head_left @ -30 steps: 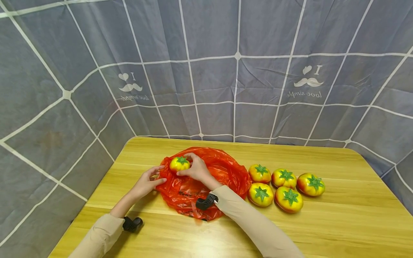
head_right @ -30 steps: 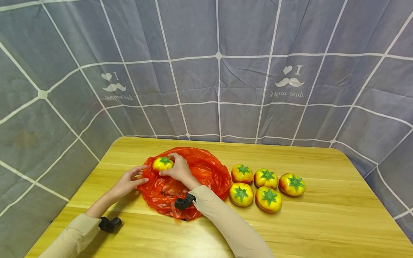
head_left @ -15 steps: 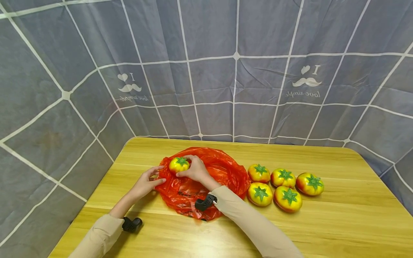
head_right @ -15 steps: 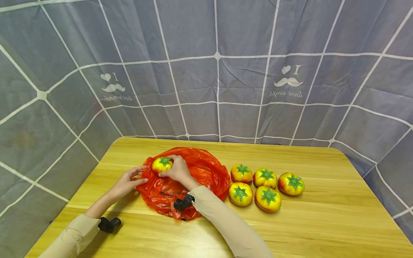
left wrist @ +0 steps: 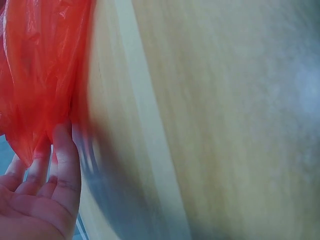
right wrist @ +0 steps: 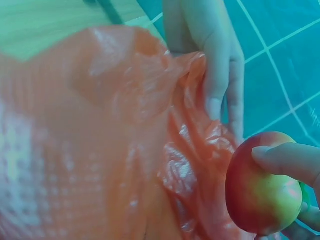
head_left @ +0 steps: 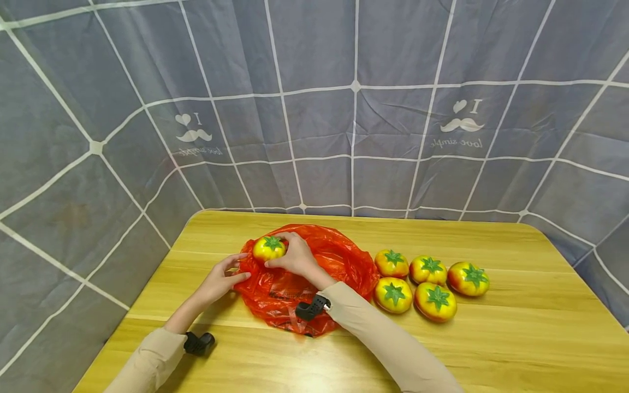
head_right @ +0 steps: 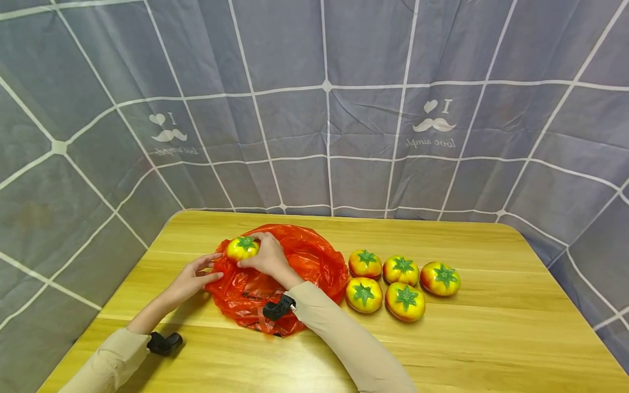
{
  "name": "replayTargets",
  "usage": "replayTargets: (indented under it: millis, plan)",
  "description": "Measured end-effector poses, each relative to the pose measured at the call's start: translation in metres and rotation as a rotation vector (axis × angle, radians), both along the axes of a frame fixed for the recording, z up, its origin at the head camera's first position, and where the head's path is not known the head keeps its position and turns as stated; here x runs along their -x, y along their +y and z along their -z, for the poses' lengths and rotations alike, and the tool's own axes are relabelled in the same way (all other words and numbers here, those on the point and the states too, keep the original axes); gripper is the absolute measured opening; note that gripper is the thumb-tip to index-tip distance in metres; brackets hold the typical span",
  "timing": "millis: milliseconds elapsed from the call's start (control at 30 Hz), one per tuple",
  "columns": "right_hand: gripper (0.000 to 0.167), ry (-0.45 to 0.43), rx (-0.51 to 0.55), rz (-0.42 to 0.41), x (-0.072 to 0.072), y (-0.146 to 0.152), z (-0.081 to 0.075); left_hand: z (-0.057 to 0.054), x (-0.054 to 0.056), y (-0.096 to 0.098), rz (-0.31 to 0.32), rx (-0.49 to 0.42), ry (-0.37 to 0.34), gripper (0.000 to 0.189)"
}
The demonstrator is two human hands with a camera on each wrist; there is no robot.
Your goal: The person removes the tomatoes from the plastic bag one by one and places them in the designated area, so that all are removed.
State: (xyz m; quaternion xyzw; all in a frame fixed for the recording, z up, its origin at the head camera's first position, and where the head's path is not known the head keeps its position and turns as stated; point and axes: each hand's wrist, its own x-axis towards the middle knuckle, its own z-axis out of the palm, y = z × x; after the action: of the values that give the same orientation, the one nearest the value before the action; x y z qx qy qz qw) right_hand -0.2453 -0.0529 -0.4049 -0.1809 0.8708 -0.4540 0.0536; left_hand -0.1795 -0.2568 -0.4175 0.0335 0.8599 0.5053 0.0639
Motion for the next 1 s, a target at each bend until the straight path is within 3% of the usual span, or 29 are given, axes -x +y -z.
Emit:
replayTargets:
  millis: [667,1000]
  plan:
    - [0.069,0.025,-0.026,-0.043,-0.013,0.014,-0.035,0.001,0.002,0.0,-0.01,-0.01,0.007,0.053]
    - [0.068,0.041,-0.036,-0.06,-0.02,0.032,-0.045,0.002,0.003,-0.001,-0.008,-0.012,0.001,0.053]
